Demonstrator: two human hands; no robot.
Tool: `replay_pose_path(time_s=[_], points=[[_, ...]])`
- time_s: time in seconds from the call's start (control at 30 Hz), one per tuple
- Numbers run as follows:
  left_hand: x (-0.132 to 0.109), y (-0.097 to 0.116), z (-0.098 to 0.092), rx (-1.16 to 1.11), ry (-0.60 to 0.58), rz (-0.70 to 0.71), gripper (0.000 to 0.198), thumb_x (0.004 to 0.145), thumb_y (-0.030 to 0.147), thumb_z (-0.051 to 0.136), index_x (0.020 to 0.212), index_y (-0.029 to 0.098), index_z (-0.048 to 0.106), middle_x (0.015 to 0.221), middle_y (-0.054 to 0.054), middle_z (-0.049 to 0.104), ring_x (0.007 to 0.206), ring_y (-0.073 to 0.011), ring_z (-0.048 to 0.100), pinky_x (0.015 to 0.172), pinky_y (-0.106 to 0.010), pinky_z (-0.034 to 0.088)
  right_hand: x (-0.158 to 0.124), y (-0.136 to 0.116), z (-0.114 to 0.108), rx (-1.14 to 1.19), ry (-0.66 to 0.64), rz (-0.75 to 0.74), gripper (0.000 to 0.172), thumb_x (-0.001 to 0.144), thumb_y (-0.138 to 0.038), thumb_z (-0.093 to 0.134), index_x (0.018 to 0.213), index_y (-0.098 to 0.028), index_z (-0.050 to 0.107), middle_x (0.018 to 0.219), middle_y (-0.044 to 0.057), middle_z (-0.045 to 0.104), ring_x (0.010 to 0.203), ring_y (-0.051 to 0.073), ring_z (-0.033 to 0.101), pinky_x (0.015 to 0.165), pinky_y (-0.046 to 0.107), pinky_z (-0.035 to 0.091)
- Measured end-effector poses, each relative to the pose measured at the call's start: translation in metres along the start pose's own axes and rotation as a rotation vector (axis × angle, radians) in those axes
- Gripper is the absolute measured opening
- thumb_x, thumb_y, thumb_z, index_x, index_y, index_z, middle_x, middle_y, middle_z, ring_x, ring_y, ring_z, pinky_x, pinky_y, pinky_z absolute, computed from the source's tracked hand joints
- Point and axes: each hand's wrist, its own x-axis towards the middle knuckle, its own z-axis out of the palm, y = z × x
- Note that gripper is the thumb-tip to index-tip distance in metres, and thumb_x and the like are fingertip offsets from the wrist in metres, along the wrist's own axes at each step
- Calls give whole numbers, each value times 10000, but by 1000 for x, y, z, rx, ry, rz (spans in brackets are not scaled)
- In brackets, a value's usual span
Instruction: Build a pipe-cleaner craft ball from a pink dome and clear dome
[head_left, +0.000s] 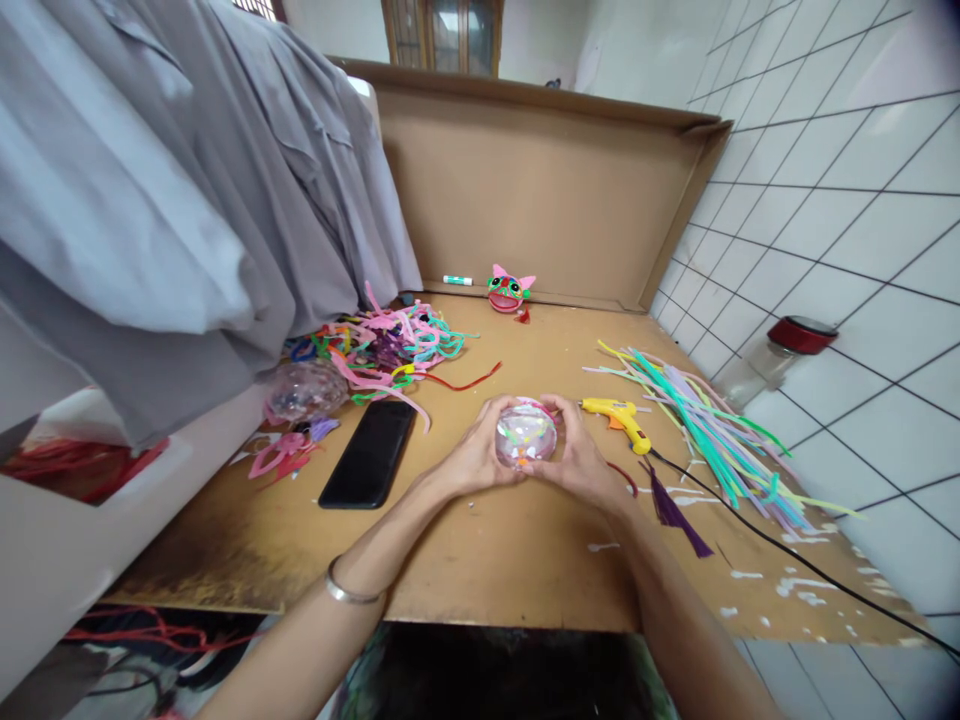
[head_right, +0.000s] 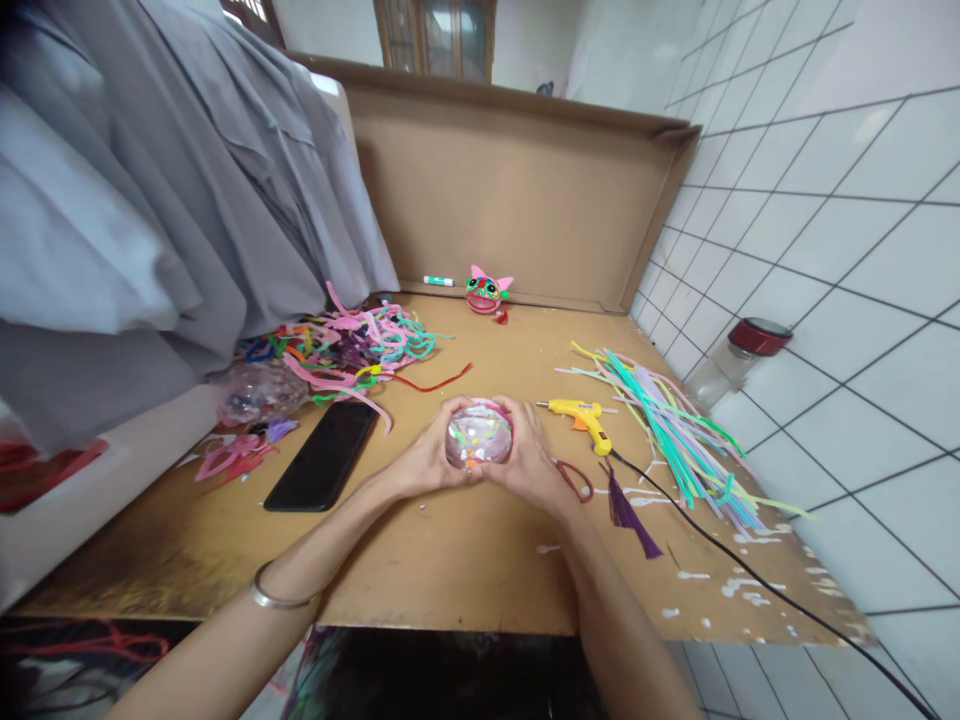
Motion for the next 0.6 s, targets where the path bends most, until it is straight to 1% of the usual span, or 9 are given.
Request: replay_pose_path(time_s=[0.1,0.17,0.3,0.4,0.47,0.53,0.6], points=[[0,-1,0,6,2,-18,880,588,331,809,1334,213,357,1327,-137,450,1236,-304,477,1070,-483,393,0,1,1,4,-5,7,920,656,-494,775,1410,-231,319,1346,131,458,1231,308,474,1041,474,402],[0,-1,-1,-5,4,-28,876,586,333,812,1329,213,362,1329,-139,451,1237,-304,476,1071,-486,390,0,1,1,10,-3,2,925,647,-483,783,1410,-227,327,1347,132,459,1235,310,472,1045,475,402],[0,3,-1,-68,24,-66,879,563,317,827,1307,208,372,1327,-138,460,1226,-299,488,1064,-474,394,0,-1,3,20,48,24,805,637,-402,799,1331,-236,426,1275,112,499,1178,294,504,999,457,445],[2,9,-1,-156,36,-81,875,541,288,835,1279,199,373,1317,-140,470,1212,-293,502,1052,-456,404,1,-3,5,18,86,39,683,623,-355,812,1228,-240,517,1173,88,531,1088,273,544,950,445,472],[3,12,0,-226,33,-87,859,530,265,837,1253,197,378,1305,-138,482,1203,-287,512,1043,-446,410,1,-3,7,27,106,40,625,620,-344,812,1179,-241,550,1141,79,537,1057,263,554,938,444,474],[6,13,0,-307,33,-110,856,512,247,844,1232,201,382,1300,-131,492,1200,-281,515,1040,-440,413,2,-3,9,71,137,56,589,615,-346,809,1139,-237,564,1133,75,542,1053,257,554,942,441,467],[8,13,-2,-390,58,-163,886,467,241,865,1217,204,395,1307,-123,495,1208,-282,509,1050,-440,403,3,-3,9,192,183,97,536,636,-372,787,1101,-231,561,1117,70,557,1044,246,561,938,425,465]])
